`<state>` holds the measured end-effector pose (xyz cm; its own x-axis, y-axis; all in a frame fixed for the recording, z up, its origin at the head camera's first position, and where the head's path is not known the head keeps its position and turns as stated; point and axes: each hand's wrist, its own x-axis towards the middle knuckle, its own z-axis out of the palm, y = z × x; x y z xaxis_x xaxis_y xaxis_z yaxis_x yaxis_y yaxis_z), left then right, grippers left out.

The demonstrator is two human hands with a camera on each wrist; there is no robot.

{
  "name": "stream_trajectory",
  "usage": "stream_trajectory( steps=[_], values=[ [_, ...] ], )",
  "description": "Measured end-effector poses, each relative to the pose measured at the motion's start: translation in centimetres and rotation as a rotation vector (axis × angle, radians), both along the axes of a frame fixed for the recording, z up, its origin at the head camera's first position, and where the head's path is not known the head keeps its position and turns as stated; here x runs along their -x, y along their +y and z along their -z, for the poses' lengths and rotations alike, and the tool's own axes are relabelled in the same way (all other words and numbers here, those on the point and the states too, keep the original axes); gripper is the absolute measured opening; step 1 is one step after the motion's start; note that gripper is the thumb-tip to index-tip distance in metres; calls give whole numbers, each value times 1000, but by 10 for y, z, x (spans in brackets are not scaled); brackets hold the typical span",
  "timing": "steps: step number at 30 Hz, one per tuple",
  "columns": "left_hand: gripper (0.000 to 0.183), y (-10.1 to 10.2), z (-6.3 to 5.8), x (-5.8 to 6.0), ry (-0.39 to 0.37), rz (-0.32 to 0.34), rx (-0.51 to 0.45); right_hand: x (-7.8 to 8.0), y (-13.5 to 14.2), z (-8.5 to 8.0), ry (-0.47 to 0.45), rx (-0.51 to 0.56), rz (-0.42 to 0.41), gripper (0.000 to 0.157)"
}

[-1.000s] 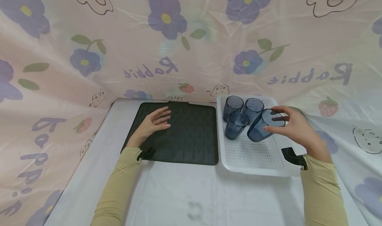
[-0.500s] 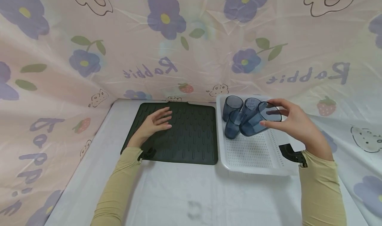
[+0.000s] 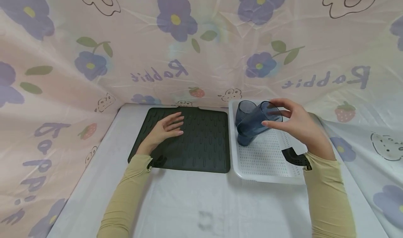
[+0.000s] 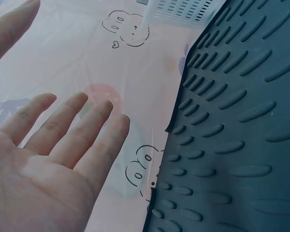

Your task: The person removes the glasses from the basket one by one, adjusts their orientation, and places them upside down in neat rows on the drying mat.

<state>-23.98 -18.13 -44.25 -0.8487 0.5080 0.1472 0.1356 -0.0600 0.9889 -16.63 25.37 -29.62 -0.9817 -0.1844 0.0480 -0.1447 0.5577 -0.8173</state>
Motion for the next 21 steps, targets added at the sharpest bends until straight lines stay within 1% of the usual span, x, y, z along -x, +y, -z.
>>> stream_trajectory(
  steps=[6,8,10,14,18,21],
  values=[
    [74,8,-17,-8,6,7,-3,11,-15,9,-4,71,-8,70],
    [74,10,-20,-10,10,9,-4,15,-20,12,-3,103,-15,69],
    [74,12,-21,-11,19,15,-5,18,-24,15,-6,138,-26,69],
    [74,15,-21,-10,15,23,-22,22,-32,20,-12,211,-40,68],
    [74,16,-14,-4,5,25,-39,24,-40,23,-19,247,-37,68],
    [74,16,-7,0,6,24,-49,26,-46,25,-28,253,-34,69]
  ],
)
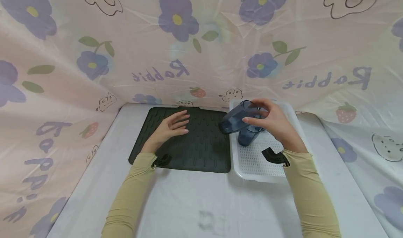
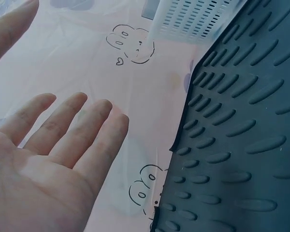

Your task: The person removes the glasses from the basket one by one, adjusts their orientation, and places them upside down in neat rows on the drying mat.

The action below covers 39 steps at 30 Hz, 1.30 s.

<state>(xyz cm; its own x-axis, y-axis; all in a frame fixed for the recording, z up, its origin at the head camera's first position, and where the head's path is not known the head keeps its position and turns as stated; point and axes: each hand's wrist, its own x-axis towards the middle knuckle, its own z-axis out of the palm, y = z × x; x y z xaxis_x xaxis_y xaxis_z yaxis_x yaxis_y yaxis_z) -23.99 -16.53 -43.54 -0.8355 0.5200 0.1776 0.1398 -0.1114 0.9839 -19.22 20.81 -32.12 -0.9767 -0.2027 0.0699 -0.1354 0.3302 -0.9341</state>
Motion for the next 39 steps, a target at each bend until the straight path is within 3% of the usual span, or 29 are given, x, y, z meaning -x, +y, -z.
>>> stream_trajectory(
  steps=[18,32,39],
  values=[
    [74,21,5,1,56,25,1,13,-29,16,-51,37,-63,75],
    [71,41,7,-2,2,44,-36,15,-47,24,-87,57,-75,76],
    [71,46,8,-4,-16,23,-3,17,-51,29,-91,79,-88,73]
  ],
)
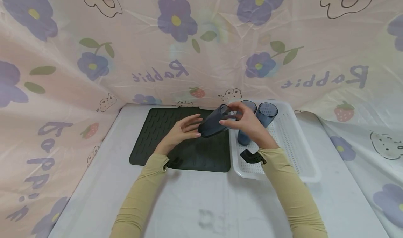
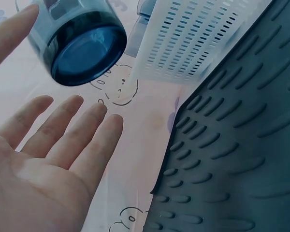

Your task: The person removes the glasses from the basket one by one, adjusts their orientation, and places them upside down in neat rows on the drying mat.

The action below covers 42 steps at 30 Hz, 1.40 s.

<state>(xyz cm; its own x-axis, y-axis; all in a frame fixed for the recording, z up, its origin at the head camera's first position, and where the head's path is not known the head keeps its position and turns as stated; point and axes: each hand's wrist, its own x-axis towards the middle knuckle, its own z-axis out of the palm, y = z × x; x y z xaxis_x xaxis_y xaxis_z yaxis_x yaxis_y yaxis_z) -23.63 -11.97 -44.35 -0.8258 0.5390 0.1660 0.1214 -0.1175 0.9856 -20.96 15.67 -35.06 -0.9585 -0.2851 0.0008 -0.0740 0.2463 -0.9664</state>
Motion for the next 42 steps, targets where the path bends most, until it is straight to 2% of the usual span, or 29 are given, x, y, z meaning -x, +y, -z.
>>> stream_trajectory(
  steps=[7,17,25,35,42],
  values=[
    [73,8,-1,-4,8,-50,50,0,-5,1,-10,-1,-4,75],
    [69,19,0,-4,25,-81,44,-1,-8,0,-3,1,0,74],
    [67,22,-19,-18,53,-106,64,-2,-8,2,-5,5,-13,74],
    [64,22,-19,-20,52,-133,57,0,-5,5,-42,-5,-27,75],
    [61,22,-17,-23,75,-162,52,6,-1,13,-80,20,-72,74]
  ],
)
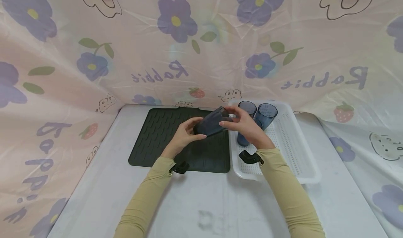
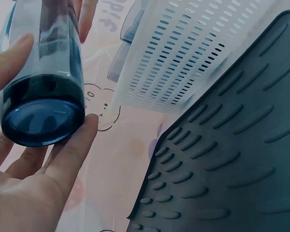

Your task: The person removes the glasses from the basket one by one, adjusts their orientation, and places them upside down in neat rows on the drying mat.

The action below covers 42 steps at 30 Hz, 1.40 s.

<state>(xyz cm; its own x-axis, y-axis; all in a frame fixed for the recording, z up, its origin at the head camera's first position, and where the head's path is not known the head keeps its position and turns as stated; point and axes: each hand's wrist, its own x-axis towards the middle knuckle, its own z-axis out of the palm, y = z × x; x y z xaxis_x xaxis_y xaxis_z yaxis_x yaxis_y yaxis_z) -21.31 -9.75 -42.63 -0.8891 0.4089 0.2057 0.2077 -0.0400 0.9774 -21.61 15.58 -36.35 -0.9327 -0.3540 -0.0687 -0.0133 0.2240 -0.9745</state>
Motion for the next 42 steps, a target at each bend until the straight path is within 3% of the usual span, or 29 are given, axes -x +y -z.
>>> stream_trajectory(
  steps=[8,15,24,30,37,42],
  values=[
    [58,-1,11,2,13,-16,-60,6,6,7,-42,-32,-21,73],
    [58,-2,28,13,-50,-62,-117,8,10,9,-89,-61,-38,76],
    [55,-5,22,8,-129,-109,-345,5,10,13,-104,-121,-88,82],
    [56,-9,19,7,-131,-137,-389,5,7,16,-102,-174,-93,85],
    [54,-23,21,9,-137,-170,-382,4,12,17,-57,-59,-160,68],
    [55,-40,23,10,-106,-213,-352,3,19,16,-81,34,-165,64]
  ],
)
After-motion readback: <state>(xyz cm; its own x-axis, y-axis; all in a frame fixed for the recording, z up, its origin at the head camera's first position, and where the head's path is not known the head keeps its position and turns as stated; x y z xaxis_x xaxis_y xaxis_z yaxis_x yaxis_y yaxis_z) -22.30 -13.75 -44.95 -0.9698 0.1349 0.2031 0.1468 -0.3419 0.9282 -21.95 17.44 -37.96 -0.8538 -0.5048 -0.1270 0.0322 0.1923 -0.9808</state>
